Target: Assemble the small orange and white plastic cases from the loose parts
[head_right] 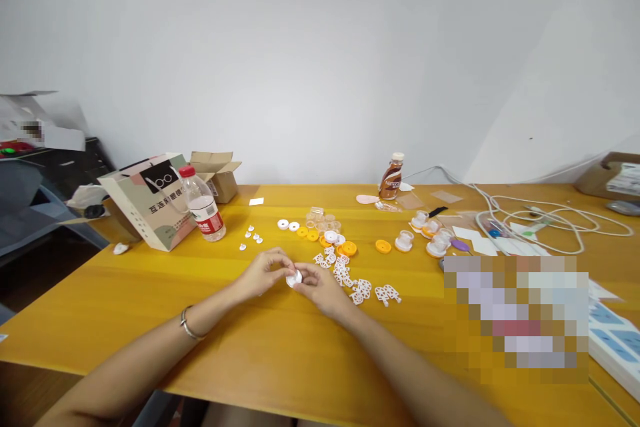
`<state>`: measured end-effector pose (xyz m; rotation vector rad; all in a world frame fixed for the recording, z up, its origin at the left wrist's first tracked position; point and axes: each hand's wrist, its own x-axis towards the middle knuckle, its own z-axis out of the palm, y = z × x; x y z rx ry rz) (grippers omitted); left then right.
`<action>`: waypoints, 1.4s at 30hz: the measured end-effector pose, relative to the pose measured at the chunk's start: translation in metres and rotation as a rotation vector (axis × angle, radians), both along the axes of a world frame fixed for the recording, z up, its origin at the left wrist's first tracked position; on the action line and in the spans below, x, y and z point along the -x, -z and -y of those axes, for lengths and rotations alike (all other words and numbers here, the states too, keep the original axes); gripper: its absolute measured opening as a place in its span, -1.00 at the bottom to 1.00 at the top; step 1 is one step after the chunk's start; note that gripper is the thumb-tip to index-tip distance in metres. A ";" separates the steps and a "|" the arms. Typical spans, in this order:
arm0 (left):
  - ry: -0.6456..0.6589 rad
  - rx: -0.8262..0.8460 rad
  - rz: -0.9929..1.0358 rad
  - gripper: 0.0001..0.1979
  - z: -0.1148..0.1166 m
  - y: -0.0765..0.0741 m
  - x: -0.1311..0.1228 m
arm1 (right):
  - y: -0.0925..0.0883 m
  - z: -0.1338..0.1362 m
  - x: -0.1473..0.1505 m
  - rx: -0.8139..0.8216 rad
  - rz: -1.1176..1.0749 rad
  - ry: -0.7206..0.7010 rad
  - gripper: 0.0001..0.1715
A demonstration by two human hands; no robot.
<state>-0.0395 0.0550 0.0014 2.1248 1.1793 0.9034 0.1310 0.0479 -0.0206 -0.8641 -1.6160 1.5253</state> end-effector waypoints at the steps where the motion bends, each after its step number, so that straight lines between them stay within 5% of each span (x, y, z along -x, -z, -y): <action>1: 0.000 -0.002 -0.008 -0.88 -0.001 0.001 0.000 | 0.001 0.001 0.000 0.008 -0.003 0.007 -0.59; 11: -0.017 0.072 0.031 -0.80 0.000 0.003 -0.005 | 0.003 0.002 0.001 0.050 -0.044 0.067 -0.58; 17: -0.012 -0.119 -0.061 -0.82 -0.035 -0.012 -0.011 | 0.000 0.005 0.000 0.098 -0.039 0.021 -0.57; 25: 0.400 -0.429 -0.403 -0.86 -0.085 -0.020 -0.081 | 0.007 0.005 0.001 0.141 -0.052 0.010 -0.57; 30: 0.433 -0.429 -0.485 -0.94 -0.097 -0.011 -0.110 | 0.009 0.005 0.002 0.174 -0.072 0.011 -0.54; 37: 0.315 -0.133 0.089 -0.91 -0.054 -0.032 -0.057 | 0.007 0.003 0.002 0.137 -0.076 0.055 -0.52; 42: 0.244 0.288 0.442 -0.75 -0.025 -0.022 -0.002 | 0.001 -0.003 0.000 0.034 -0.124 0.220 -0.55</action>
